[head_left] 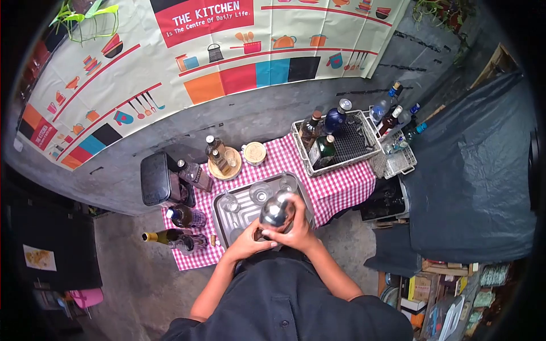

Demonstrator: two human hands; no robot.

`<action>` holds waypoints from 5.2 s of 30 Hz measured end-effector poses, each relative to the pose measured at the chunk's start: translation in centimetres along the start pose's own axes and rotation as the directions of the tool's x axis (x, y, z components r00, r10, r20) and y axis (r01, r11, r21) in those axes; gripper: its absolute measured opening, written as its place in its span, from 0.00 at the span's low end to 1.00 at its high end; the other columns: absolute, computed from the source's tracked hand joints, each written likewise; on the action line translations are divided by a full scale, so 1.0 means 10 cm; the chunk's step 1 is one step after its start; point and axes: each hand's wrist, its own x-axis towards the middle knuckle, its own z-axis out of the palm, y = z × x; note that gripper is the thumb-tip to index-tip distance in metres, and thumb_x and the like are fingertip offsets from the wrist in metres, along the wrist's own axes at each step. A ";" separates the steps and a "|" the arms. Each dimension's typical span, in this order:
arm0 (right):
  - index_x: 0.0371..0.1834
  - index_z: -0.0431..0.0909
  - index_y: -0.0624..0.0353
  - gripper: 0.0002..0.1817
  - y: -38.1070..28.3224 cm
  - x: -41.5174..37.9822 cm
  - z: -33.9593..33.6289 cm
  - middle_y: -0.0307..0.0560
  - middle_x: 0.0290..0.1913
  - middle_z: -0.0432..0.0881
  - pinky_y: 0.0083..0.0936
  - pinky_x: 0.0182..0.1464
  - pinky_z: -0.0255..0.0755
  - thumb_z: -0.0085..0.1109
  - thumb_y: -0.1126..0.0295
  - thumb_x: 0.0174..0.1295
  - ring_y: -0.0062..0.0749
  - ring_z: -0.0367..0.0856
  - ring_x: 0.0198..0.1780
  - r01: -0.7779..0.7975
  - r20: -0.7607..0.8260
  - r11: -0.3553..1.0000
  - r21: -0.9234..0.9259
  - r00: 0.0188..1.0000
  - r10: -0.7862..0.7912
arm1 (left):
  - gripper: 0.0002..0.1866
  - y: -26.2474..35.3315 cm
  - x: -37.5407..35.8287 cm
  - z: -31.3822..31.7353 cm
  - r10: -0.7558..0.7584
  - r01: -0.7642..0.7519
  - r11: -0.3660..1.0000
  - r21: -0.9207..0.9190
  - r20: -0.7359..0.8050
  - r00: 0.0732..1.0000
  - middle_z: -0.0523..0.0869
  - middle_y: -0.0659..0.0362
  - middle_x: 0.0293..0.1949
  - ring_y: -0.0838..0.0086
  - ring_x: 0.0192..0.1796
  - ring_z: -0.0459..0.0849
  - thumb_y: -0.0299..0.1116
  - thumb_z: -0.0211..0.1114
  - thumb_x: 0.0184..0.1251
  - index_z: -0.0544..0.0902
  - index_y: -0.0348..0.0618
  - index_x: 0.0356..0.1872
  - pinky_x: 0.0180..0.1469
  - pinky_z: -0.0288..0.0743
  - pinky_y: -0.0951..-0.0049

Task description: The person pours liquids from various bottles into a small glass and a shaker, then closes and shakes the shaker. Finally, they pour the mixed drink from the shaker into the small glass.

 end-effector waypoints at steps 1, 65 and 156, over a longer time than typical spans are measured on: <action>0.71 0.53 0.55 0.57 -0.03 0.06 -0.06 0.64 0.66 0.64 0.45 0.64 0.70 0.85 0.62 0.40 0.56 0.70 0.66 0.218 0.037 0.965 -0.142 0.976 -0.215 | 0.44 0.00 0.03 0.03 0.029 -0.027 0.997 0.066 -0.030 0.999 0.75 0.56 0.63 0.70 0.65 0.74 0.32 0.80 0.53 0.64 0.39 0.70 0.69 0.65 0.68; 0.24 0.73 0.59 0.09 -1.20 1.03 0.14 0.45 0.21 0.74 0.38 0.34 0.71 0.60 0.65 0.49 0.44 0.76 0.26 0.568 0.527 0.805 -0.171 0.743 -0.412 | 0.59 0.68 -0.59 -0.40 0.271 -0.296 0.947 0.128 0.184 0.945 0.73 0.53 0.64 0.67 0.69 0.70 0.36 0.86 0.32 0.62 0.33 0.71 0.72 0.60 0.67; 0.76 0.51 0.61 0.56 0.24 -0.02 -1.01 0.55 0.65 0.69 0.35 0.68 0.67 0.79 0.72 0.45 0.40 0.72 0.65 -0.124 0.172 0.972 0.199 0.981 0.090 | 0.55 -0.03 0.68 1.24 0.415 -0.269 0.820 0.505 -0.201 0.887 0.57 0.37 0.70 0.47 0.76 0.58 0.34 0.71 0.55 0.39 0.38 0.76 0.75 0.54 0.56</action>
